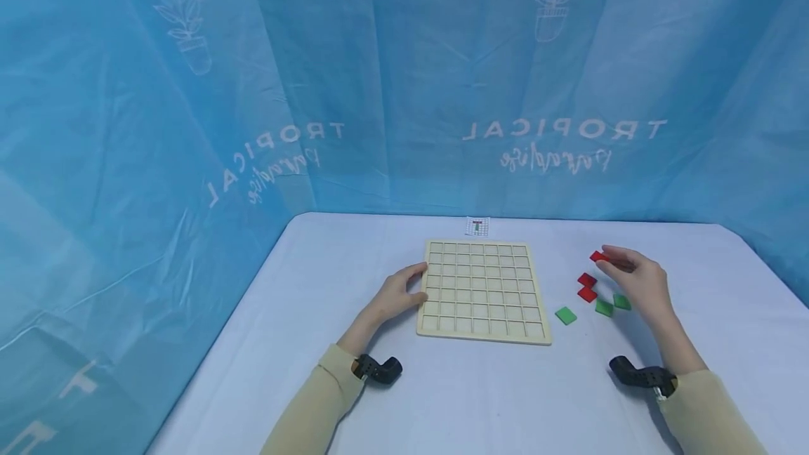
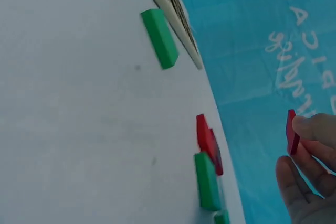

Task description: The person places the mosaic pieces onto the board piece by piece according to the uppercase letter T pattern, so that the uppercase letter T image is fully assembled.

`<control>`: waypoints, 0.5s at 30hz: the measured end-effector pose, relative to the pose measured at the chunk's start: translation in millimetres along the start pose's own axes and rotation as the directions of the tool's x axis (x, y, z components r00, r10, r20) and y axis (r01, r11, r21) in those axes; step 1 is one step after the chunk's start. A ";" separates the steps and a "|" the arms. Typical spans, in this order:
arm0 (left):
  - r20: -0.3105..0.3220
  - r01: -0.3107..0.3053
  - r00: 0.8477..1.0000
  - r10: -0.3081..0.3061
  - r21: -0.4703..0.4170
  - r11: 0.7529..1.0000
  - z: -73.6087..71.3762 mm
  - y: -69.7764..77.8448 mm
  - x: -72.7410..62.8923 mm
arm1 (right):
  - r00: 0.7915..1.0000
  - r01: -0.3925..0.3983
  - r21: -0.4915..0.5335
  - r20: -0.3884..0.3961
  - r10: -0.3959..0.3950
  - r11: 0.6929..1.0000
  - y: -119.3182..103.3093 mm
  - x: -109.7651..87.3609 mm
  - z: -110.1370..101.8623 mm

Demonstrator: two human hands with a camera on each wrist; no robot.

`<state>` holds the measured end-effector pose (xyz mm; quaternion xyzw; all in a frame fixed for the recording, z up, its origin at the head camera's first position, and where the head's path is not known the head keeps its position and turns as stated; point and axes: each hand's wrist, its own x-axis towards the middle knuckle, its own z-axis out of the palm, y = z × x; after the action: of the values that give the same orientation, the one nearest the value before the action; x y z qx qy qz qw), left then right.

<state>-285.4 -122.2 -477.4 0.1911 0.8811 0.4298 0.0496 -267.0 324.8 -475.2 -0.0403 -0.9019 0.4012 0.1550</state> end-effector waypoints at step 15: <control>0.006 0.002 1.000 -0.002 0.004 1.000 -2.3 0.1 0.5 | 0.987 0.163 0.109 -0.020 -0.162 0.981 -6.6 55.1 75.3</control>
<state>-286.4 -123.7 -475.9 0.1916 0.8819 0.4276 0.0523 -342.5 277.7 -504.2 0.0398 -0.8779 0.4361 0.1940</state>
